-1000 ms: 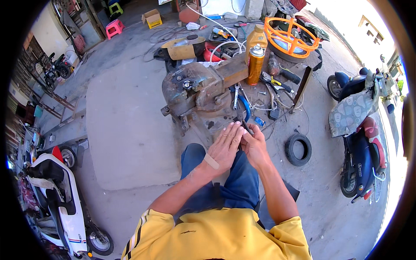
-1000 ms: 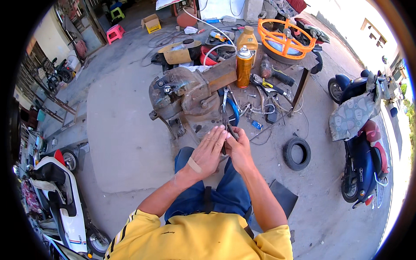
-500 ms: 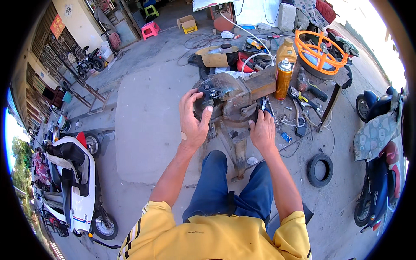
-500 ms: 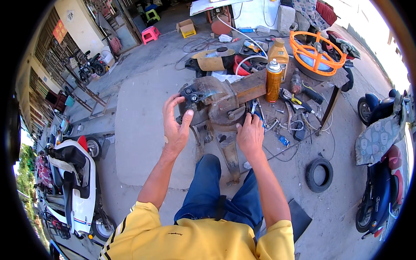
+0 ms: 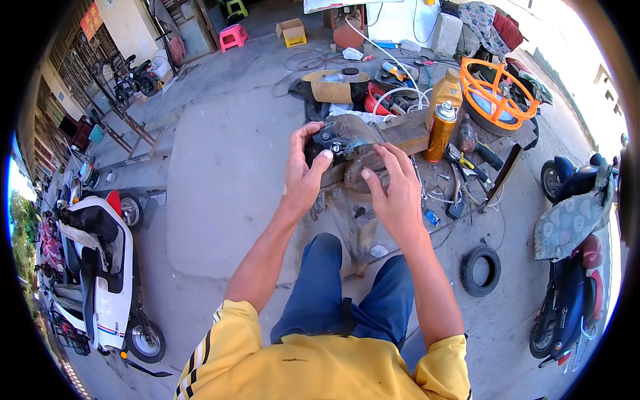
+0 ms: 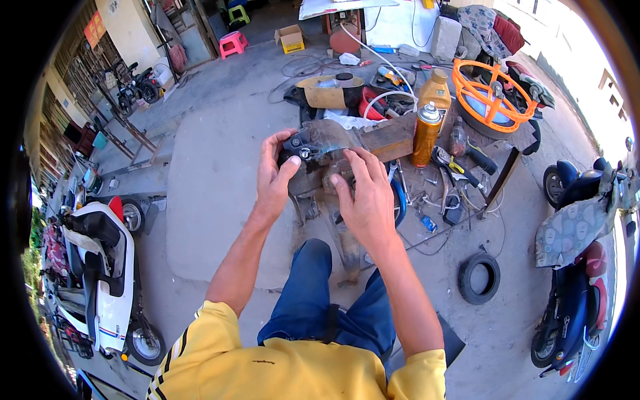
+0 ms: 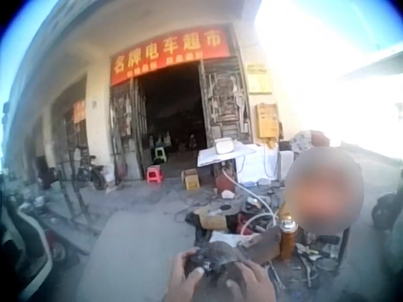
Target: The person uses a screwdriver to remove screws from a mechanical part clamped in a vise, then walks to retrieve a small metal piece from the ground and returns to insert it into the part. The person continues to adjust and tighten components of the mechanical part using the screwdriver.
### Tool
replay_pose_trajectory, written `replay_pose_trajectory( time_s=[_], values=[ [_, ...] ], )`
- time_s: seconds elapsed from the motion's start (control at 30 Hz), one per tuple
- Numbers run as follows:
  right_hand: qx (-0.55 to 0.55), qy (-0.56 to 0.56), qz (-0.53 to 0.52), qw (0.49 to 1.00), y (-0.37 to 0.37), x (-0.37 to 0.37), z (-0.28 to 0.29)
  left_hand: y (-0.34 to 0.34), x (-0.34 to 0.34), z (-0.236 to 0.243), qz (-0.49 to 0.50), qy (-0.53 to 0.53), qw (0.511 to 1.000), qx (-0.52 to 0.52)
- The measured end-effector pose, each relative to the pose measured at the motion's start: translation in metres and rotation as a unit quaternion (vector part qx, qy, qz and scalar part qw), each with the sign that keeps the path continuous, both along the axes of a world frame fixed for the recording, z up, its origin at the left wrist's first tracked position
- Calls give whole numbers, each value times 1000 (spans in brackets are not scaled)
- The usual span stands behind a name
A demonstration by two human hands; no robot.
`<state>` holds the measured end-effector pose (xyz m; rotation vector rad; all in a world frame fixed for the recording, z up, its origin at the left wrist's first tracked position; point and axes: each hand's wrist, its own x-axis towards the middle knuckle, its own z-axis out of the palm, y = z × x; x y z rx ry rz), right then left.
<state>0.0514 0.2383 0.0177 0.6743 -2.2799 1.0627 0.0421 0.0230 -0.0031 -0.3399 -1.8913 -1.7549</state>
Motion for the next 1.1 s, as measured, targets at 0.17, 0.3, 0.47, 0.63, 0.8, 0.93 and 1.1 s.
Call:
replay_pose_trajectory(
  time_s=[0.17,0.3,0.47,0.63,0.8,0.93,1.1],
  values=[
    [-64,-61,136,987,-34,-33,26,-2,1,2,17,13,999,-44],
    [-30,-115,165,979,-33,-46,41,-7,-5,-5,43,53,993,-93],
    [23,-144,160,976,-33,-51,57,-7,-12,-12,48,91,991,-89],
    [69,-131,163,975,-34,-51,68,-11,-10,-12,39,111,987,-106],
    [111,-131,86,981,-45,-37,76,-9,-10,-12,37,133,985,-105],
    [140,-99,51,984,-56,-31,72,-7,-10,-10,46,118,988,-90],
    [68,-197,143,967,-39,-46,79,-16,-13,-5,22,121,988,-93]
  ],
)
